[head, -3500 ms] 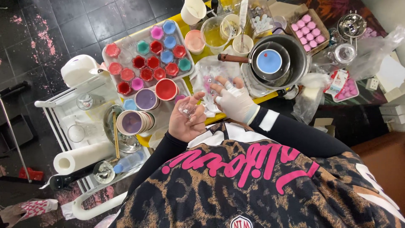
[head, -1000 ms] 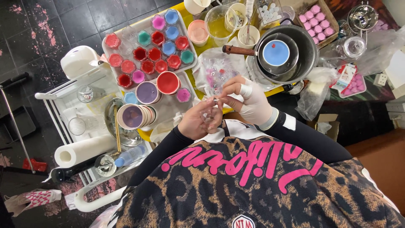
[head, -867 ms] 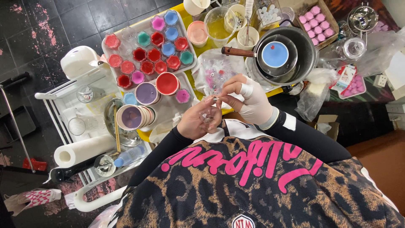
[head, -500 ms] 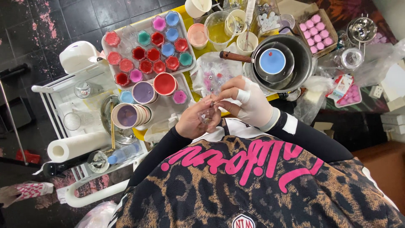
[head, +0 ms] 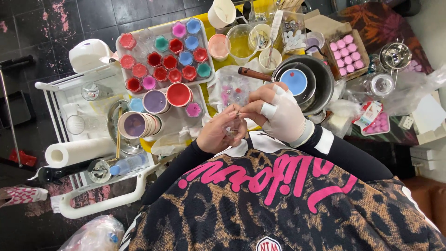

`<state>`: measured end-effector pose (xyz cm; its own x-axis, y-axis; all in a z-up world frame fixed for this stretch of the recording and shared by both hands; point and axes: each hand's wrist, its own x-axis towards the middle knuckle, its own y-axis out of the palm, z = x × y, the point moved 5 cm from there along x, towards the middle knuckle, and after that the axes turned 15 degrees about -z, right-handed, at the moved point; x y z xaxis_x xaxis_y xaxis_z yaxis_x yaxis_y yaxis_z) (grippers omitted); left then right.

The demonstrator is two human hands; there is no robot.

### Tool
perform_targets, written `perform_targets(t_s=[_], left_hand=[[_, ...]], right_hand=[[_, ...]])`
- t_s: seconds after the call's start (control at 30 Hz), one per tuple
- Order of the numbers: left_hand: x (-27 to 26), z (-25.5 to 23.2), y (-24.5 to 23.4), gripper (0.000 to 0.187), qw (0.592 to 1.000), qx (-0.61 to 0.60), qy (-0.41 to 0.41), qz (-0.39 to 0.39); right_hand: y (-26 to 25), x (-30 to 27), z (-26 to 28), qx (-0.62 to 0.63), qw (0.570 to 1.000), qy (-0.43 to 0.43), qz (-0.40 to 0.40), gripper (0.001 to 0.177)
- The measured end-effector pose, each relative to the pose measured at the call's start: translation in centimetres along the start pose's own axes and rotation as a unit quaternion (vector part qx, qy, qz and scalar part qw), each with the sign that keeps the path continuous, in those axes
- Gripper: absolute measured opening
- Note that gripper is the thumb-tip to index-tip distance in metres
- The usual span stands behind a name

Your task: Preparing and assembling small scented wax melt decorations.

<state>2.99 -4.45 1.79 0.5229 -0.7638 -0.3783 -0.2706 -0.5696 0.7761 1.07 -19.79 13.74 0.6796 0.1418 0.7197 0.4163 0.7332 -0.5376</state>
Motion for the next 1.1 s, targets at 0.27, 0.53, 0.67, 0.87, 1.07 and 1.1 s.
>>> perform_targets(t_s=[0.27,0.53,0.67,0.87,1.07,1.1], left_hand=[[0.3,-0.4,1.3,0.029,1.0,0.017,0.013,-0.005],[0.1,-0.3,1.5,0.034,0.998,-0.048,-0.026,0.017],[0.1,0.2,1.3,0.034,0.994,-0.101,-0.011,0.039],[0.1,0.3,2.1,0.032,0.998,-0.058,0.0,-0.008],[0.4,0.4,2.5,0.03,0.999,-0.028,0.02,-0.012],[0.5,0.5,2.5,0.03,0.999,-0.031,0.021,-0.01]], right_hand=[[-0.5,0.0,-1.1,0.043,0.999,0.014,-0.022,0.025],[-2.3,1.0,-0.6,0.044,0.999,0.015,-0.007,0.025],[-2.7,1.6,1.7,0.034,0.995,-0.09,0.02,0.032],[-2.9,1.6,2.8,0.007,0.99,-0.14,0.035,0.032],[-2.7,0.9,3.1,-0.018,0.987,-0.156,0.038,0.028],[-2.8,0.8,3.1,-0.025,0.986,-0.159,0.035,0.027]])
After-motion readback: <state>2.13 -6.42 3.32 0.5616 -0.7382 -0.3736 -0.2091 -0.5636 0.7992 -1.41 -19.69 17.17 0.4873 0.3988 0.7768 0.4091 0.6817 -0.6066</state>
